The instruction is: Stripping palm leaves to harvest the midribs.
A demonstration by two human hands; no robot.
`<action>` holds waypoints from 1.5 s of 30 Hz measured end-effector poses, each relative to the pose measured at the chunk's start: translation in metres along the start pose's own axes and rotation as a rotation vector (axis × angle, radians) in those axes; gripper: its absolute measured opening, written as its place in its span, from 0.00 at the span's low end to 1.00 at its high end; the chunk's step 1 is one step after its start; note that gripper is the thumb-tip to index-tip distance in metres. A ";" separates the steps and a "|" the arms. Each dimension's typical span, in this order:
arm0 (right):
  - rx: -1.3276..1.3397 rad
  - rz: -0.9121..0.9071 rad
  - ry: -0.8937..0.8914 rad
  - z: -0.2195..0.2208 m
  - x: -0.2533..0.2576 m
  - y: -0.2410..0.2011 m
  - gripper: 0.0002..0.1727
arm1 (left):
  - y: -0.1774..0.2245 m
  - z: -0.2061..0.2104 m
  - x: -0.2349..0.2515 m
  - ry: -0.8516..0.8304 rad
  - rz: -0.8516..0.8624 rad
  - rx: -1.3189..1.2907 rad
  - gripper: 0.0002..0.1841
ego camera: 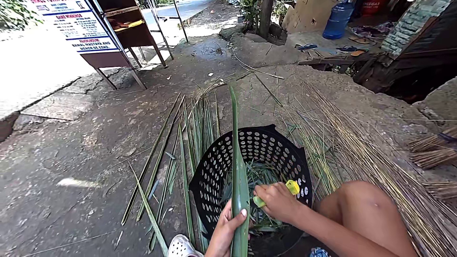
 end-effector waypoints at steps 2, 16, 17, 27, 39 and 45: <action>-0.026 0.147 0.072 -0.003 0.007 0.001 0.08 | -0.004 0.001 -0.002 -0.033 -0.013 0.018 0.17; 0.039 0.723 0.136 -0.064 0.032 0.049 0.19 | -0.013 0.011 -0.008 -0.189 -0.062 0.111 0.17; 0.045 0.725 0.140 -0.067 0.029 0.054 0.18 | -0.015 0.012 -0.008 -0.197 -0.073 0.117 0.17; 0.048 -0.226 0.255 -0.006 -0.026 0.008 0.08 | -0.007 0.009 0.005 -0.098 -0.030 0.040 0.16; -0.024 0.220 0.060 -0.012 0.013 0.009 0.12 | -0.009 0.013 0.011 -0.154 -0.040 0.072 0.17; 0.045 0.601 0.022 -0.040 0.039 0.034 0.17 | -0.010 0.017 0.006 -0.195 -0.065 0.103 0.17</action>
Point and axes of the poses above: each hand's wrist, its own x-axis towards the middle knuckle, its own z-axis out of the palm, y = z × x, the point moved 4 cm from there along x, towards the middle knuckle, and after that the axes turned 2 degrees about -x, right-handed, at the moved point
